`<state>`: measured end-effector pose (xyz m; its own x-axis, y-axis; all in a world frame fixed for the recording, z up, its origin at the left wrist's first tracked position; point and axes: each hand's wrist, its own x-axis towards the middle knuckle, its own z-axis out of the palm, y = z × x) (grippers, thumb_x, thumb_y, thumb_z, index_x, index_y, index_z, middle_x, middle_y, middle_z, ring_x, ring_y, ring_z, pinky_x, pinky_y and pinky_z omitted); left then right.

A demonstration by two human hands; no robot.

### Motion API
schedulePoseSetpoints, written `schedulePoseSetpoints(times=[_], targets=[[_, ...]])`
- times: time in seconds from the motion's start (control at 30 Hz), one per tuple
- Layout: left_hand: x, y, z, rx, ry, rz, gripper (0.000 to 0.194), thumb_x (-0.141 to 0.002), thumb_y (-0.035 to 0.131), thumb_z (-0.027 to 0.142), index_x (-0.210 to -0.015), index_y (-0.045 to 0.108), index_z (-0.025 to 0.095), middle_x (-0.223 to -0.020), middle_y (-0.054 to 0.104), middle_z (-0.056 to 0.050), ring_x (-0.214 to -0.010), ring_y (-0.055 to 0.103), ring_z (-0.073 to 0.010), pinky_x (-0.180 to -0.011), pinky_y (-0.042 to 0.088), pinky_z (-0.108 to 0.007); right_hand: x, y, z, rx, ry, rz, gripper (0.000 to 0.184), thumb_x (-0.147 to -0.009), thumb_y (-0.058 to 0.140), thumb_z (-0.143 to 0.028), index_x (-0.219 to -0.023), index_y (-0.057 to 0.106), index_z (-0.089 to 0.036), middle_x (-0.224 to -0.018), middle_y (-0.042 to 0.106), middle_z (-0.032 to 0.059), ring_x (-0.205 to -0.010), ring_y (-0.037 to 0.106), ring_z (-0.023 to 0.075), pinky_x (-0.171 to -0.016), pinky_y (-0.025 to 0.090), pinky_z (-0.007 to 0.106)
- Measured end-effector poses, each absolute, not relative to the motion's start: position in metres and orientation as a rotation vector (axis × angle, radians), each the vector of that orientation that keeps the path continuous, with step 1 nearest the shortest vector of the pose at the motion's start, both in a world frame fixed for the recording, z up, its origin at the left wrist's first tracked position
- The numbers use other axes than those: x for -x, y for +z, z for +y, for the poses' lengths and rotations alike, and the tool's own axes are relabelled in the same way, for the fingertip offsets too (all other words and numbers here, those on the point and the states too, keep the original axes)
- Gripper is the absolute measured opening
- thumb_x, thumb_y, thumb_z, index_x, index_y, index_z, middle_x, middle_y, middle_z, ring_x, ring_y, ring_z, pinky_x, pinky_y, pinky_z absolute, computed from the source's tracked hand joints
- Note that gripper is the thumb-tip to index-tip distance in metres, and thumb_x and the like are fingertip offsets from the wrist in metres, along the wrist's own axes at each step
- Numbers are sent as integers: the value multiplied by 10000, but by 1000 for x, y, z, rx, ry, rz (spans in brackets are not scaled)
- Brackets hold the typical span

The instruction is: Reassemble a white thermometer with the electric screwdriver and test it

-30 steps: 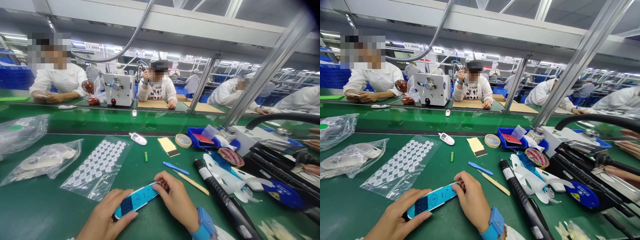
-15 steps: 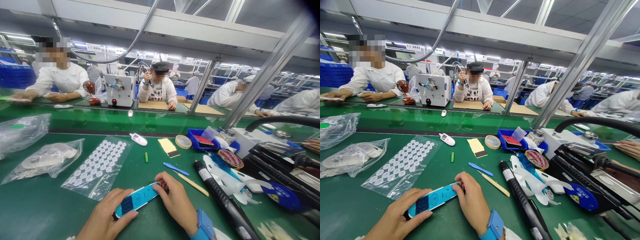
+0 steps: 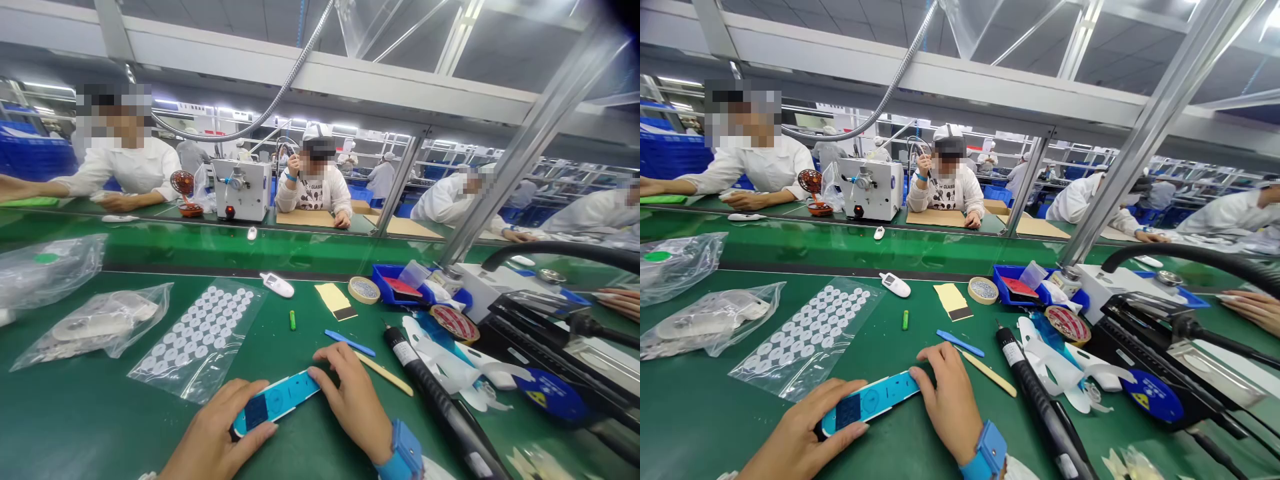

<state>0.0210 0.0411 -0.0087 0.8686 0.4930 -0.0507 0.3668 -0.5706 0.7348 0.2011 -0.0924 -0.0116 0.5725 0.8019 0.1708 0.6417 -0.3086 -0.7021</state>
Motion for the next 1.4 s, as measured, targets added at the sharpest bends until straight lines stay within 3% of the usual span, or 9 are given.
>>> schedulePoseSetpoints(times=[0.1,0.27,0.6,0.83,0.9,0.97,1.17,1.27,1.4], targets=[[-21,-12,42,-2276,246,601,371,-795,509,493,-1136,552,352,-1120,579,-24,-981,576,-203,-746,523,-224,-200,-3,-90,2000,294,-1203,149,-882,452,-271,-930,584,-220,-948,492,28,-941,450,150,-835,376,286],[-20,-12,41,-2279,247,587,377,-808,482,500,-1152,534,356,-1123,567,-24,-956,578,-189,-703,523,-204,-196,10,-79,1959,437,-1308,115,-853,506,-237,-829,614,-207,-900,527,11,-902,454,138,-811,364,269],[-19,-11,41,-2285,299,563,366,-804,499,491,-1130,556,336,-1072,591,-28,-919,588,-183,-716,512,-212,-199,7,-64,1921,460,-1450,136,-838,485,-148,-706,516,-147,-773,523,0,-786,441,112,-746,350,235],[-20,-1,38,-2234,141,609,419,-806,452,541,-1170,511,341,-1139,542,-35,-993,542,-208,-800,491,-270,-230,-7,-75,2061,216,-1086,388,-898,321,-379,-605,437,-152,-687,444,53,-765,394,175,-792,309,351],[-21,2,37,-2232,106,623,437,-811,428,552,-1181,499,332,-1149,532,-44,-1004,530,-220,-813,487,-299,-236,-11,-82,2053,226,-996,355,-861,376,-451,-707,498,-155,-764,476,67,-811,418,190,-813,326,360],[-21,2,37,-2234,87,608,453,-810,416,564,-1192,488,331,-1139,538,-48,-1004,527,-230,-799,491,-311,-235,-15,-89,2006,324,-951,374,-831,409,-487,-964,517,-155,-913,508,80,-864,461,189,-819,376,341],[-23,-7,32,-2151,306,594,402,-822,439,523,-1162,498,318,-1181,530,-27,-1078,496,-214,-813,485,-268,-191,-14,-82,1776,680,-871,708,-816,385,-588,-1350,227,-150,-1140,478,107,-1003,513,177,-888,434,301],[-30,-4,29,-2120,474,617,389,-828,448,502,-1151,485,289,-1154,538,-32,-1037,516,-194,-817,473,-264,-167,-4,-68,1468,779,-729,960,-725,574,-567,-1390,2,-179,-1070,508,100,-950,535,189,-868,444,324],[-36,4,27,-2115,590,584,356,-848,438,456,-1154,459,275,-1104,543,-36,-1001,527,-180,-812,457,-273,-152,10,-50,1272,674,-591,1085,-589,754,-430,-1373,31,-231,-910,533,41,-783,540,162,-767,468,308]])
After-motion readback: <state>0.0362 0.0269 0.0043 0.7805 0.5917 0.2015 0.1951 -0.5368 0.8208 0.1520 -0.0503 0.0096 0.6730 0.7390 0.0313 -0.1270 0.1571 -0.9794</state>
